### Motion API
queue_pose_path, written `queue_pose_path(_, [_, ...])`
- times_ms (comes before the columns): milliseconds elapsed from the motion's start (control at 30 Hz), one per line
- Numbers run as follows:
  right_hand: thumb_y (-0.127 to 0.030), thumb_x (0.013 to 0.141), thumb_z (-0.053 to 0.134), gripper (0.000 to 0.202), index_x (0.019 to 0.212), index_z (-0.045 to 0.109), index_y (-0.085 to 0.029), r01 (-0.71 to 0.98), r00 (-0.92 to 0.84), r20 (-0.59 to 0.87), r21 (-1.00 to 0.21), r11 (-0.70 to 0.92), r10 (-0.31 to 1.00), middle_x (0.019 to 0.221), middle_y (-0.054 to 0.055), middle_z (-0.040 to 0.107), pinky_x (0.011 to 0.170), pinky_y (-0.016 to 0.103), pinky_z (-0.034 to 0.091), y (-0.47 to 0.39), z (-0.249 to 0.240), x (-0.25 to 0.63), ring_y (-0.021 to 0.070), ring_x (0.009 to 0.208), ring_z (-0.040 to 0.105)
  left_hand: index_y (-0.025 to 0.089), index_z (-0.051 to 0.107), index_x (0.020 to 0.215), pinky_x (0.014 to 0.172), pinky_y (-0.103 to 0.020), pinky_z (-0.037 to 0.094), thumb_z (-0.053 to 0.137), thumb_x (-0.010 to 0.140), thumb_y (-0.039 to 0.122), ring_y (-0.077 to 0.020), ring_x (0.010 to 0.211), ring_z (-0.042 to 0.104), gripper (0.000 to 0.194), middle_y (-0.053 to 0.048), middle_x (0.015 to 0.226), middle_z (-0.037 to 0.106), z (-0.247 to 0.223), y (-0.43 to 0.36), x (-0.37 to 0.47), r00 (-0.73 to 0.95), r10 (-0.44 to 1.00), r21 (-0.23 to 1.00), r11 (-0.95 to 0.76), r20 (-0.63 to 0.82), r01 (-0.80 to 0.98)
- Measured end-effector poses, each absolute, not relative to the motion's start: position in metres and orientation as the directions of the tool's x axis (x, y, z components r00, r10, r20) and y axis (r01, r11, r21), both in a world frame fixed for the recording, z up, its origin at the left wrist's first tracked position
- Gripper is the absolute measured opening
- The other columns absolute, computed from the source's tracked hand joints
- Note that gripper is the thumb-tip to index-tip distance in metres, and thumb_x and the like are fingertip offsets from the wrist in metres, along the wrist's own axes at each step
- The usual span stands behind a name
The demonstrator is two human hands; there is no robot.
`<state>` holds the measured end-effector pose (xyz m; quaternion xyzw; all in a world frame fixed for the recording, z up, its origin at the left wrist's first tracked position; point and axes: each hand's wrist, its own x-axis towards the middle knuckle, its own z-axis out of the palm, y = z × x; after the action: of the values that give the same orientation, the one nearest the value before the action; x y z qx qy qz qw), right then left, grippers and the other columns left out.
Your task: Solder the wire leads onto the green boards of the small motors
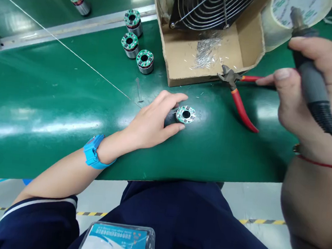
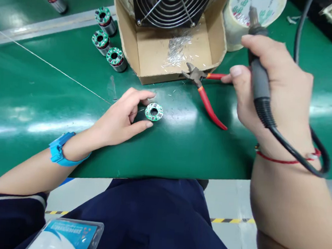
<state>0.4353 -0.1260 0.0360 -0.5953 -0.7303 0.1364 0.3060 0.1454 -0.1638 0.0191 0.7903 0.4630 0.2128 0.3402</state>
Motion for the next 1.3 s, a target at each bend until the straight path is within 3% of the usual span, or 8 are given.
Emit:
queue_pose_path(100, [-0.046,0.096,0.053,0.052,0.141,0.050,-0.019,0.762,-0.199,0.324,-0.541,0.354,0.925,0.126,0.015,0.065,0.101,0.041,0.053,-0.126,0.024,0.437,0.0235,0.115,0.069,0.022,0.048,0.133,0.091,-0.036,0.052,0.067,0.089,0.020,-0.0246,0.125,0.057,0.047,-0.009,0.135,0.057,0.019,-0.164,0.149,0.511,0.860,0.702,-0.362,-0.002,0.613])
queue_pose_path(233, [-0.067,0.064,0.079,0.104,0.143,0.040,-0.013,0.859,-0.304,0.206,-0.363,0.361,0.930,0.149,0.026,0.044,0.112,0.061,0.039,-0.135,0.004,0.440,0.0417,0.141,0.044,0.019,0.052,0.123,0.088,-0.032,0.051,0.065,0.090,0.015,-0.0208,0.116,0.063,0.036,-0.006,0.126,0.064,0.023,-0.164,0.153,0.489,0.871,0.753,-0.293,-0.043,0.589])
queue_pose_path(333, [-0.046,0.071,0.075,0.067,0.127,0.054,-0.016,0.948,-0.200,0.113,-0.228,0.221,0.973,0.128,0.018,0.063,0.102,0.058,0.046,-0.141,0.000,0.442,0.0378,0.119,0.060,0.020,0.050,0.118,0.084,-0.031,0.051,0.066,0.089,0.014,-0.0189,0.107,0.065,0.034,-0.004,0.116,0.067,0.026,-0.166,0.154,0.439,0.898,0.794,-0.243,-0.034,0.558])
queue_pose_path(433, [-0.035,0.074,0.064,0.044,0.114,0.059,-0.016,0.932,-0.207,0.185,-0.262,0.251,0.961,0.105,0.012,0.068,0.085,0.045,0.053,-0.150,0.002,0.442,0.0280,0.098,0.065,0.021,0.050,0.113,0.083,-0.031,0.050,0.071,0.088,0.019,-0.0194,0.106,0.064,0.033,-0.003,0.110,0.066,0.028,-0.169,0.154,0.416,0.909,0.813,-0.248,0.007,0.527])
queue_pose_path(700, [-0.030,0.087,0.054,0.037,0.121,0.053,-0.018,0.732,-0.609,0.290,-0.152,0.664,0.738,0.123,0.014,0.068,0.076,0.039,0.052,-0.174,0.029,0.424,0.0269,0.097,0.064,0.021,0.050,0.107,0.073,-0.029,0.048,0.077,0.085,0.030,-0.0183,0.100,0.064,0.036,-0.002,0.107,0.064,0.032,-0.175,0.156,0.417,0.905,0.750,-0.331,0.082,0.572])
queue_pose_path(967, [-0.035,0.096,0.048,0.028,0.112,0.062,-0.017,0.679,-0.715,0.276,0.051,0.733,0.643,0.069,0.003,0.049,0.060,0.034,0.038,-0.172,0.045,0.416,0.0209,0.068,0.045,0.020,0.055,0.111,0.067,-0.028,0.047,0.073,0.087,0.040,-0.0186,0.091,0.064,0.036,-0.004,0.103,0.065,0.030,-0.176,0.154,0.438,0.887,0.554,-0.440,0.145,0.707])
queue_pose_path(1167, [-0.040,0.096,0.052,0.033,0.109,0.065,-0.013,0.876,-0.473,0.399,0.117,0.468,0.786,0.073,0.006,0.056,0.059,0.032,0.034,-0.158,0.039,0.405,0.0194,0.069,0.050,0.021,0.057,0.114,0.072,-0.028,0.052,0.071,0.089,0.044,-0.0188,0.097,0.065,0.037,-0.005,0.106,0.066,0.040,-0.159,0.138,0.323,0.886,0.577,-0.462,0.332,0.673])
queue_pose_path(1300, [-0.047,0.092,0.054,0.045,0.118,0.063,-0.013,0.965,-0.259,0.300,0.121,0.232,0.918,0.086,0.011,0.065,0.063,0.034,0.037,-0.135,0.030,0.397,0.0257,0.078,0.058,0.024,0.058,0.118,0.078,-0.031,0.053,0.062,0.094,0.053,-0.0176,0.094,0.064,0.038,-0.004,0.107,0.065,0.044,-0.101,0.099,0.040,0.895,0.581,-0.322,0.444,0.747])
